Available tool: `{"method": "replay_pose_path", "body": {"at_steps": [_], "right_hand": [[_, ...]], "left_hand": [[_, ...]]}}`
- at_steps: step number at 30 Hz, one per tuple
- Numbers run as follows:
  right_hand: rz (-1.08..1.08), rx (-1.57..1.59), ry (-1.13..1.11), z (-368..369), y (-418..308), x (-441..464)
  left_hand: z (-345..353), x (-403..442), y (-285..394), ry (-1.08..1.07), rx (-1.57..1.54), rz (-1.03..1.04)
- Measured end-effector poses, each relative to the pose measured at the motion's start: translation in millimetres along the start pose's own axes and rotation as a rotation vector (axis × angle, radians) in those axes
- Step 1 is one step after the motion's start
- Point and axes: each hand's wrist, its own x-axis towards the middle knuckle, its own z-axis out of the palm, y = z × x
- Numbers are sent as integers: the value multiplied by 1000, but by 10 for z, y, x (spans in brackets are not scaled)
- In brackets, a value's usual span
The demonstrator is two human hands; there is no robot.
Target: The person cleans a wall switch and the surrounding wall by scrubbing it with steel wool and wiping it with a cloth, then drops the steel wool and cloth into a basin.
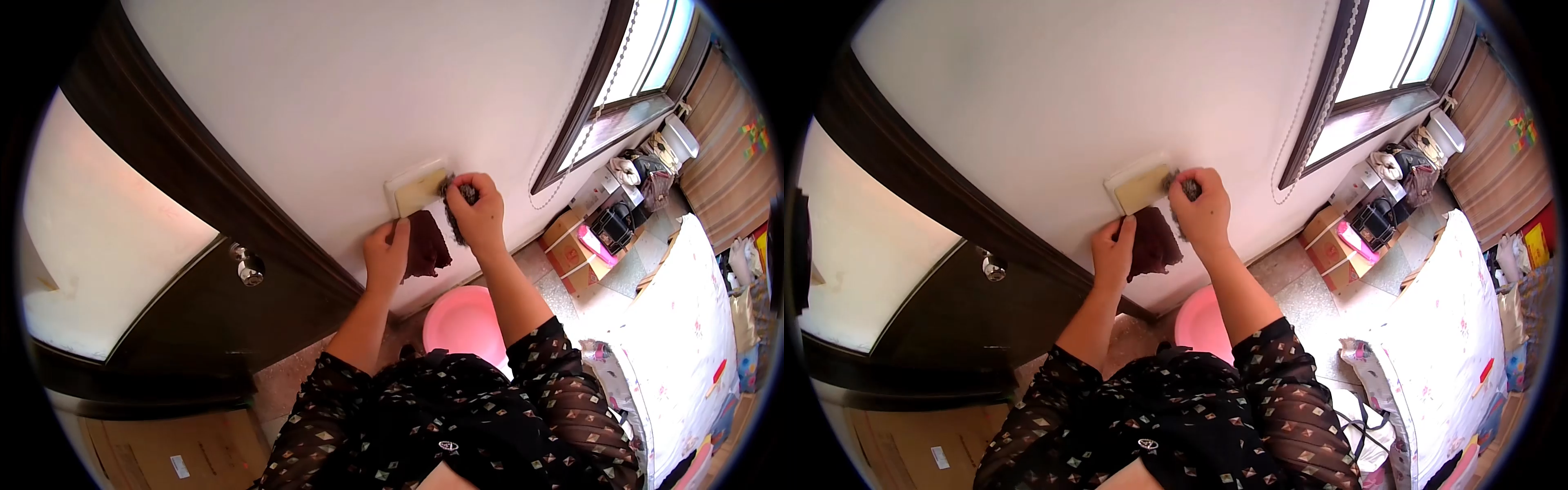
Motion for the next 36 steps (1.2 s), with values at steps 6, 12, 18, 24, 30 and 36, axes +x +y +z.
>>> {"method": "replay_pose_path", "body": {"at_steps": [6, 12, 18, 24, 30, 36], "right_hand": [[-16, -26, 22, -128, 1, -39], [-4, 99, 85, -22, -87, 43], [102, -75, 9, -87, 281, -170], [122, 83, 17, -127, -3, -159], [-146, 91, 39, 48, -160, -218], [571, 1080, -313, -173, 44, -184]], "left_hand": [[27, 16, -130, 77, -5, 105], [17, -9, -54, 61, -59, 21], [29, 32, -86, 59, -66, 39], [22, 15, -37, 63, -8, 61], [20, -3, -22, 78, -11, 43], [19, 15, -72, 69, -30, 59]]}}
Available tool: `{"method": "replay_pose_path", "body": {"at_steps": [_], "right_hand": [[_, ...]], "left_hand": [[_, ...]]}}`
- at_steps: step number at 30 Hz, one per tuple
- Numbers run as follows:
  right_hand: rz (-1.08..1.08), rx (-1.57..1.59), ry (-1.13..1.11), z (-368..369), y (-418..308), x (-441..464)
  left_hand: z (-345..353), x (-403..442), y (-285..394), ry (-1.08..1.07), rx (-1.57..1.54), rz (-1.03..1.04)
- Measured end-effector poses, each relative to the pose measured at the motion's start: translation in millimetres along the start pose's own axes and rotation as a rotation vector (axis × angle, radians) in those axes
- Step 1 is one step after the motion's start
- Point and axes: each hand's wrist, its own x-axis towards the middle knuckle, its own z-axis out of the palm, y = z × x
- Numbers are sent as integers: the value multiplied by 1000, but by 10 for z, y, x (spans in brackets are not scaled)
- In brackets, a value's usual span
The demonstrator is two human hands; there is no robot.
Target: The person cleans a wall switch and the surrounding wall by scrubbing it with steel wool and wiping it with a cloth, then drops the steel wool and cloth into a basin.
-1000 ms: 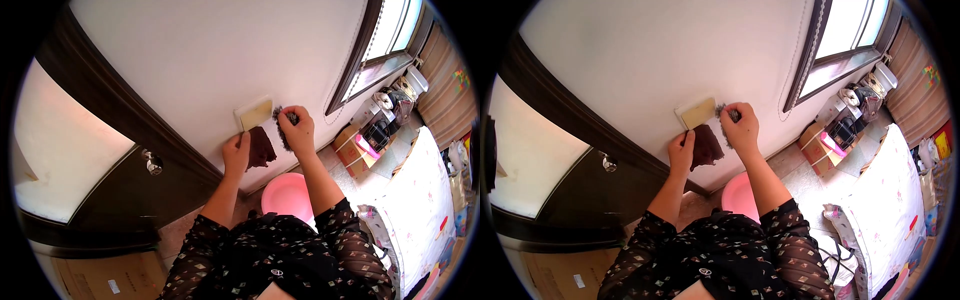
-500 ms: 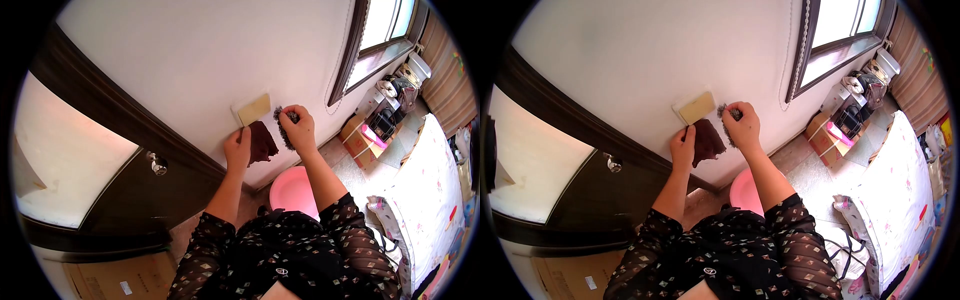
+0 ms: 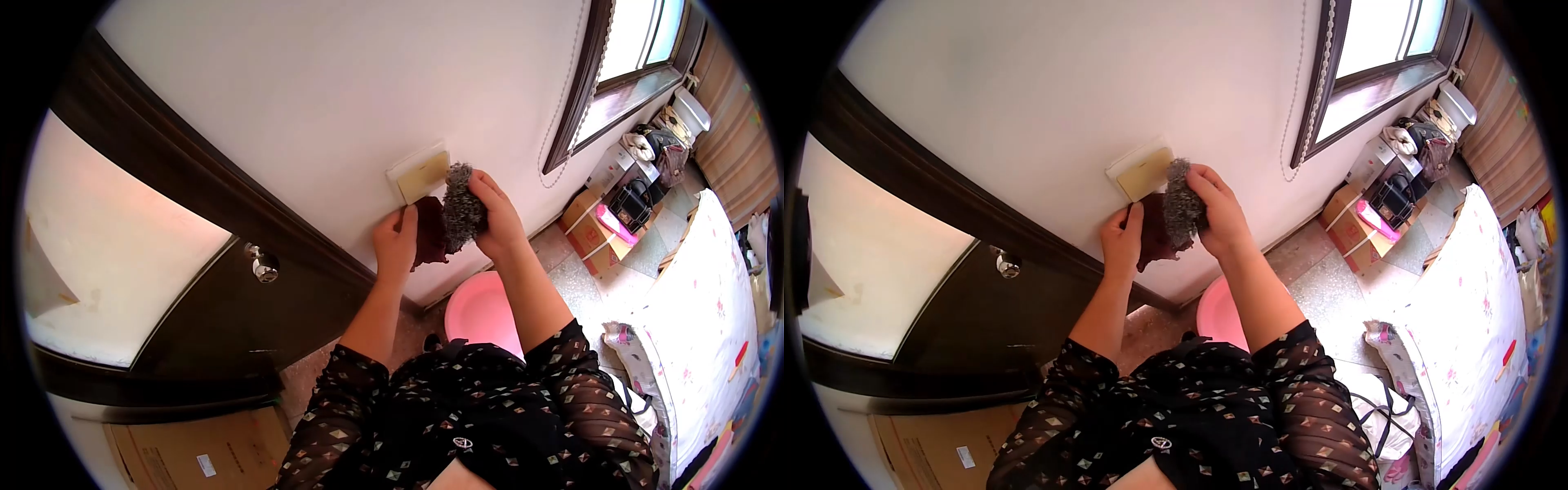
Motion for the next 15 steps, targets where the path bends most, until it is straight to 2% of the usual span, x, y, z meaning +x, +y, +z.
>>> {"method": "replay_pose_path", "body": {"at_steps": [1, 5, 7, 13, 15], "right_hand": [[109, 117, 16, -62, 6, 16], [158, 292, -42, -217, -46, -113], [142, 329, -239, -316, -57, -174], [106, 134, -302, -228, -205, -368], [117, 64, -244, -203, -202, -377]], "left_hand": [[-14, 7, -12, -13, 30, -2], [-13, -4, 26, -25, 50, -4], [-11, -13, 56, -28, 39, -7], [-19, -6, 41, -31, 41, 0], [-21, -12, 59, -21, 69, 27]]}}
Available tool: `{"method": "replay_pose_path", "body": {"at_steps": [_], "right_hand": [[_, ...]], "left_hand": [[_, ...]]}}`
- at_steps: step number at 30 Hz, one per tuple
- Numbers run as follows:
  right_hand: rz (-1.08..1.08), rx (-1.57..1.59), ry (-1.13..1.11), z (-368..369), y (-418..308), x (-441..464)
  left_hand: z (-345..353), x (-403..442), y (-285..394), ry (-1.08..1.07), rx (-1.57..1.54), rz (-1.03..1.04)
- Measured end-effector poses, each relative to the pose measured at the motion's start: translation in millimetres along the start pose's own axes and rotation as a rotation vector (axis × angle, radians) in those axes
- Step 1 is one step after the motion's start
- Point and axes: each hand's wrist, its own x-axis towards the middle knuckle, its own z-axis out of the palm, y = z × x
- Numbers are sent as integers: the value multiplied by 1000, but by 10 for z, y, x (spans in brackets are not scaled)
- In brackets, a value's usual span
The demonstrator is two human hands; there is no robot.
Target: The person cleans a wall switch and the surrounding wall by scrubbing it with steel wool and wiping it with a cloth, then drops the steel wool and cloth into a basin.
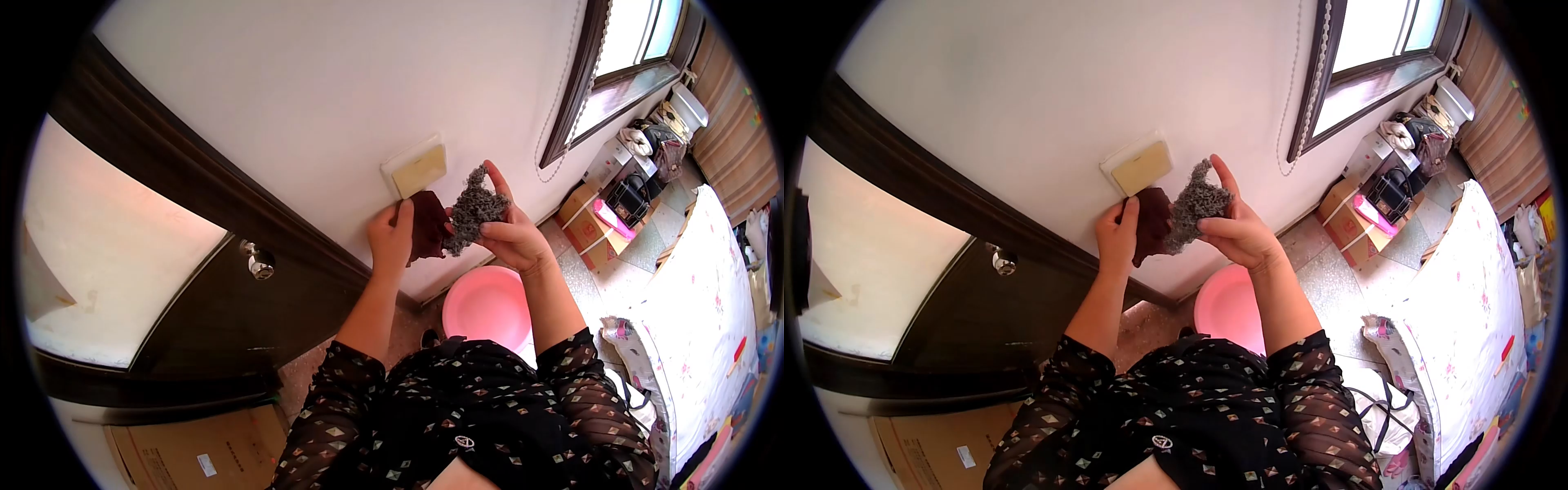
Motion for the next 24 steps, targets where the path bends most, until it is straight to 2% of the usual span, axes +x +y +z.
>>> {"method": "replay_pose_path", "body": {"at_steps": [2, 4, 8, 10, 11, 13, 16, 21, 24], "right_hand": [[16, -65, 61, 15, 22, 31], [-92, -366, 180, 33, 65, 89], [-190, -579, 256, 121, 138, 134], [-387, -859, 292, 159, 197, 164], [-386, -859, 289, 186, 210, 190], [-766, -1330, 333, 257, 218, 250], [-885, -1367, 343, 403, 254, 357], [-911, -1415, 327, 547, 420, 533], [-846, -1343, 399, 608, 455, 592]], "left_hand": [[2, 2, 5, 4, 0, -12], [11, 15, -63, 8, -22, -7], [16, 9, -54, 4, -66, -24], [20, 8, -43, -1, -81, -23], [21, 9, -38, -9, -97, -19], [14, 7, -28, -19, -100, -40], [16, 11, -40, -24, -102, -59], [-34, 23, -148, -36, -13, -39], [-13, 34, -129, -10, 2, -1]]}}
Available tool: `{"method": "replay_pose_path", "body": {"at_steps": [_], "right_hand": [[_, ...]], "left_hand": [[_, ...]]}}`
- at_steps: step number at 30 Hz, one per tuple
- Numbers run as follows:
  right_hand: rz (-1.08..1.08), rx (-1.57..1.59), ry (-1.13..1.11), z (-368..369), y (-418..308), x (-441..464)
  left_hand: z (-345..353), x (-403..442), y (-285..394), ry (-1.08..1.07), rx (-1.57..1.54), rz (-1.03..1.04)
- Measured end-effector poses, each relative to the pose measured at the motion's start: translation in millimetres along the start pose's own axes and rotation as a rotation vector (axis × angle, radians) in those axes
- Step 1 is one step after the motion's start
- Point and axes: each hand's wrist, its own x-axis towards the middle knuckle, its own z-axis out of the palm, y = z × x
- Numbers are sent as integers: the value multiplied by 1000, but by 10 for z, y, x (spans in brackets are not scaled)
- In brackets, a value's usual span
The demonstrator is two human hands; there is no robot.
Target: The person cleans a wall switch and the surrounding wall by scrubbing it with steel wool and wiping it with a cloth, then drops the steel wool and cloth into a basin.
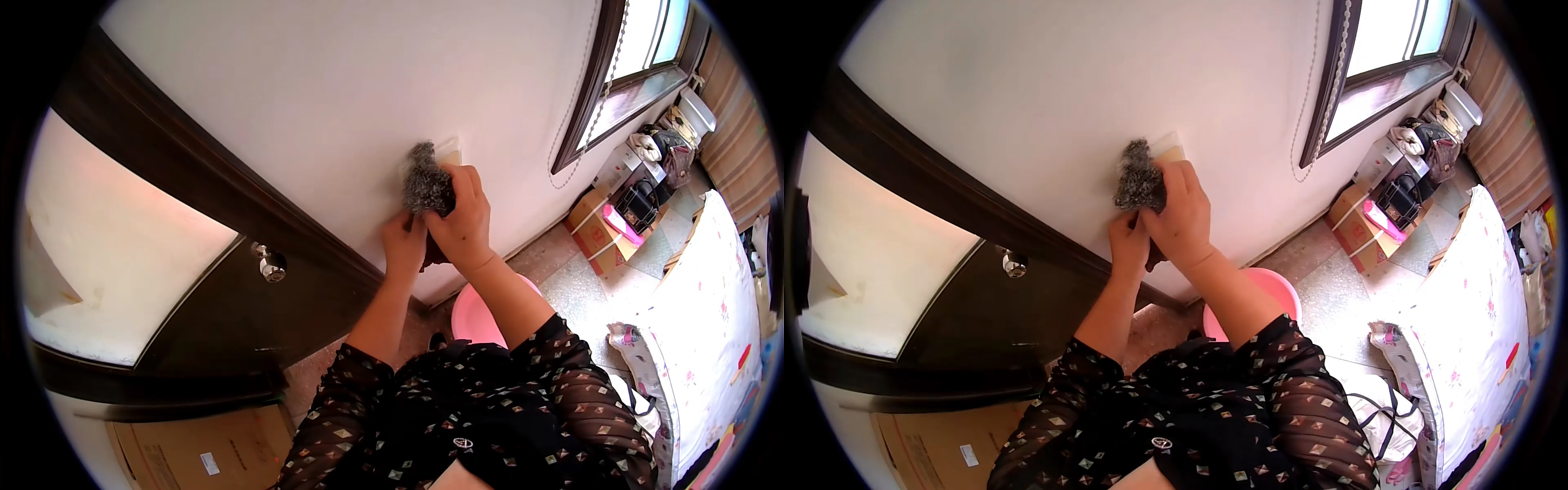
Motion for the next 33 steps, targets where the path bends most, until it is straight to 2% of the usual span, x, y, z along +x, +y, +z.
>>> {"method": "replay_pose_path", "body": {"at_steps": [5, 8, 9, 11, 15, 19, 21, 23, 24, 26, 27, 31, 33], "right_hand": [[9, -43, 78, 13, 99, 28], [172, -24, 217, -68, 328, 65], [256, 74, 251, -97, 355, 100], [228, 69, 257, -172, 302, 58], [81, 59, 108, -1, 78, 42], [101, -44, 161, 1, 181, 155], [242, 33, 245, -103, 332, 181], [352, -38, 282, -192, 436, 149], [310, -44, 257, -195, 378, 110], [196, 20, 190, -96, 159, 67], [134, 13, 149, -32, 113, 42], [112, -34, 116, 40, 120, 108], [156, -59, 196, -40, 254, 153]], "left_hand": [[-2, -2, 10, -31, 10, -56], [47, -18, 37, 21, -55, 36], [37, -29, 35, 22, -57, 36], [21, -9, 38, -9, -19, -12], [-2, -20, 11, -34, -30, -63], [33, -33, 127, 2, -3, -30], [40, -47, 124, 53, -39, -21], [39, -17, -3, 20, -15, 49], [38, -9, 38, 23, -18, 52], [24, -36, 132, -16, -35, -129], [16, -40, 110, -23, -32, -132], [8, -33, 97, -39, -40, -103], [2, -53, 106, -28, -50, -112]]}}
